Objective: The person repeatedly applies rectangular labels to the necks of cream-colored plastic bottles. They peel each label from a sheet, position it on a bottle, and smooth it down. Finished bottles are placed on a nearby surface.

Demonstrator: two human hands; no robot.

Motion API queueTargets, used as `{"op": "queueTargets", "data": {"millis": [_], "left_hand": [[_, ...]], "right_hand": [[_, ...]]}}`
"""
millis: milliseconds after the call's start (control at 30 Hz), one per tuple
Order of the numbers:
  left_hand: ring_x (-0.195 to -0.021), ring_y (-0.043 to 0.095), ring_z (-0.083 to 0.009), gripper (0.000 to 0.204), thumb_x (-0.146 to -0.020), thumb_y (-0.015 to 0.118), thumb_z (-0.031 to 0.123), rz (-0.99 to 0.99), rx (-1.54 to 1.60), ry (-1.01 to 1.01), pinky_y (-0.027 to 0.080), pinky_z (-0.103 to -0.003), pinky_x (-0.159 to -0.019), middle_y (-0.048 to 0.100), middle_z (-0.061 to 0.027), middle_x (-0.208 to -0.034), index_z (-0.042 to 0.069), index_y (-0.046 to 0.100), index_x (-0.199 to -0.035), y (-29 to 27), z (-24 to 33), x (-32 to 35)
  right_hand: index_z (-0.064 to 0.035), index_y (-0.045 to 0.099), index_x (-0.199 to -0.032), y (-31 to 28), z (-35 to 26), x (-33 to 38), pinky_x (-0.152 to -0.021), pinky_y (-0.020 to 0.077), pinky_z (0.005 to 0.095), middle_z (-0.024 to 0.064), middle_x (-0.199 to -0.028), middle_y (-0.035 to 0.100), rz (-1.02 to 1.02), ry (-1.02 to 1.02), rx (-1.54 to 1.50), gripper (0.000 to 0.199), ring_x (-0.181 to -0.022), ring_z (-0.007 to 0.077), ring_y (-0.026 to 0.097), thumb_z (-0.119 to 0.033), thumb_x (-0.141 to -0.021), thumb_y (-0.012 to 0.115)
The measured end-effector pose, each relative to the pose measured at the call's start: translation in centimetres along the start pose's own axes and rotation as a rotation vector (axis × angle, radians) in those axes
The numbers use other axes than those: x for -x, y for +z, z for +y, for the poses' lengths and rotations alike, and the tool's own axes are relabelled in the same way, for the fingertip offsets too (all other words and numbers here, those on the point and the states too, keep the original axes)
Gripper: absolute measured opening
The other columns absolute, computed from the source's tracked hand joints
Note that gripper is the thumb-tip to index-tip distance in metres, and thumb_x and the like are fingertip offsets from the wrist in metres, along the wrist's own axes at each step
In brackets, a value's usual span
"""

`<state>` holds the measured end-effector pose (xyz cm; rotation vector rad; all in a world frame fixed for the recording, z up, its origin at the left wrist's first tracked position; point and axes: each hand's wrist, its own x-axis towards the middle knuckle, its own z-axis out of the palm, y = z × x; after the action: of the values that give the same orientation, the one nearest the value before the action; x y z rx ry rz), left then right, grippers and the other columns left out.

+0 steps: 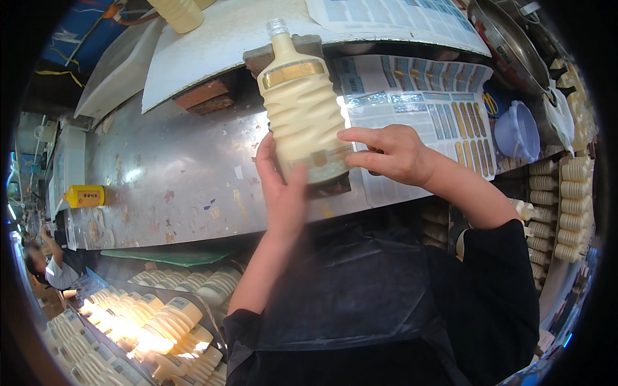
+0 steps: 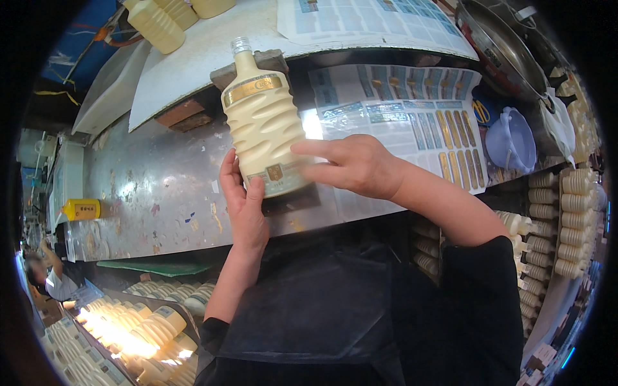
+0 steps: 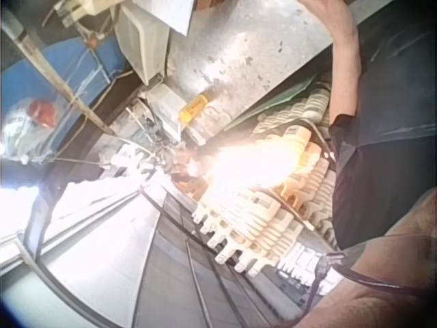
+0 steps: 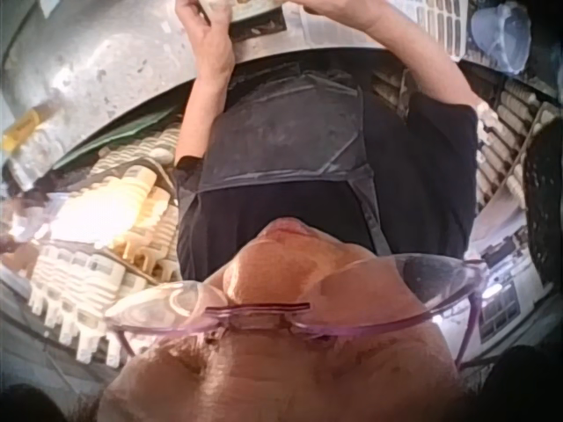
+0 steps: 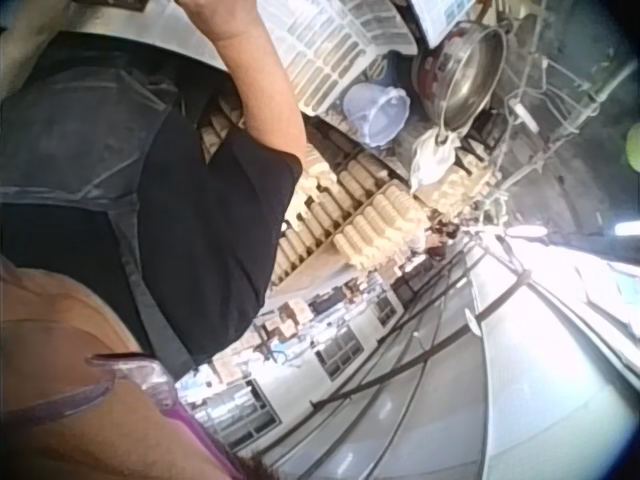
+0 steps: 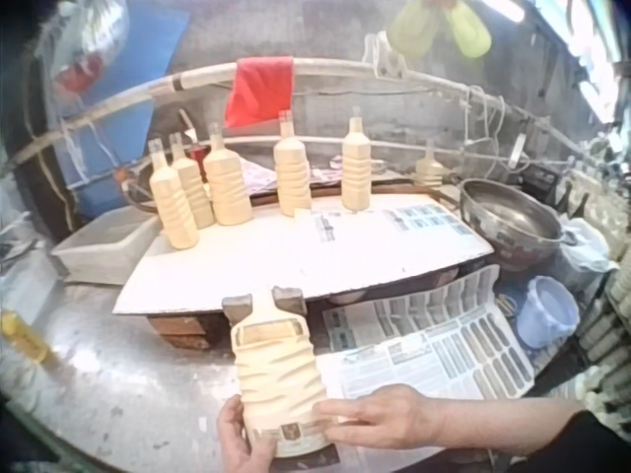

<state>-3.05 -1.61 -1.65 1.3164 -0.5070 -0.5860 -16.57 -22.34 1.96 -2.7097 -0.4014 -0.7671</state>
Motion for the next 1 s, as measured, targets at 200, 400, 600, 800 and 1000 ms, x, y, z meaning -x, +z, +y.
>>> {"op": "queueTargets", "data": {"millis": [200, 400, 600, 800, 1000], "left_hand": [[-0.141, 0.038, -0.0227, 0.066, -0.102, 0.059, 0.018, -0.003, 0.010, 0.025, 0.028, -0.038, -0.120, 0.038, -0.0134, -0.153, 0.005, 0.025, -0.158, 0.1, -0.1, 0.1], [-0.139, 0.041, -0.0227, 0.063, -0.104, 0.058, 0.022, 0.022, 0.117, -0.018, 0.029, -0.038, -0.119, 0.040, -0.0135, -0.152, 0.004, 0.028, -0.156, 0.1, 0.5, -0.1], [-0.137, 0.043, -0.0215, 0.064, -0.102, 0.065, 0.021, 0.031, 0.035, 0.004, 0.031, -0.037, -0.118, 0.044, -0.0123, -0.148, 0.005, 0.032, -0.154, 0.2, 0.3, -0.3], [-0.134, 0.044, -0.0207, 0.064, -0.100, 0.066, 0.019, 0.042, 0.089, 0.002, 0.032, -0.037, -0.117, 0.046, -0.0117, -0.146, 0.005, 0.033, -0.153, 0.3, 0.2, -0.2], [-0.134, 0.045, -0.0203, 0.066, -0.099, 0.068, 0.019, 0.051, 0.079, -0.008, 0.033, -0.036, -0.116, 0.046, -0.0110, -0.144, 0.005, 0.034, -0.153, 0.3, 0.3, -0.2]], "right_hand": [[-0.0149, 0.074, -0.107, 0.1, -0.3, 1.7, -0.061, 0.0556, 0.0325, 0.0092, -0.127, 0.069, 0.001, 0.100, 0.088, 0.025, -0.076, 0.0223, 0.070, -0.010, -0.082, 0.070], [-0.0003, 0.063, -0.134, 1.7, -3.5, 0.5, -0.080, 0.0538, 0.0299, 0.0095, -0.108, 0.071, 0.072, 0.968, -0.657, 0.038, -0.088, 0.0162, 0.067, -0.023, -0.104, 0.060], [-0.0018, 0.068, -0.127, 3.0, -4.4, -1.5, -0.070, 0.0524, 0.0311, 0.0087, -0.079, 0.068, 0.020, 1.161, -0.793, 0.049, -0.073, 0.0148, 0.064, -0.036, -0.092, 0.071], [-0.0017, 0.069, -0.125, 3.4, -4.6, -1.5, -0.064, 0.0508, 0.0304, 0.0056, -0.073, 0.065, 0.078, 1.172, -0.805, 0.051, -0.067, 0.0131, 0.060, -0.036, -0.089, 0.075], [-0.0017, 0.069, -0.125, 4.3, -4.6, -0.8, -0.060, 0.0467, 0.0268, 0.0006, -0.071, 0.061, 0.160, 1.166, -0.894, 0.050, -0.064, 0.0079, 0.055, -0.034, -0.089, 0.077]]}}
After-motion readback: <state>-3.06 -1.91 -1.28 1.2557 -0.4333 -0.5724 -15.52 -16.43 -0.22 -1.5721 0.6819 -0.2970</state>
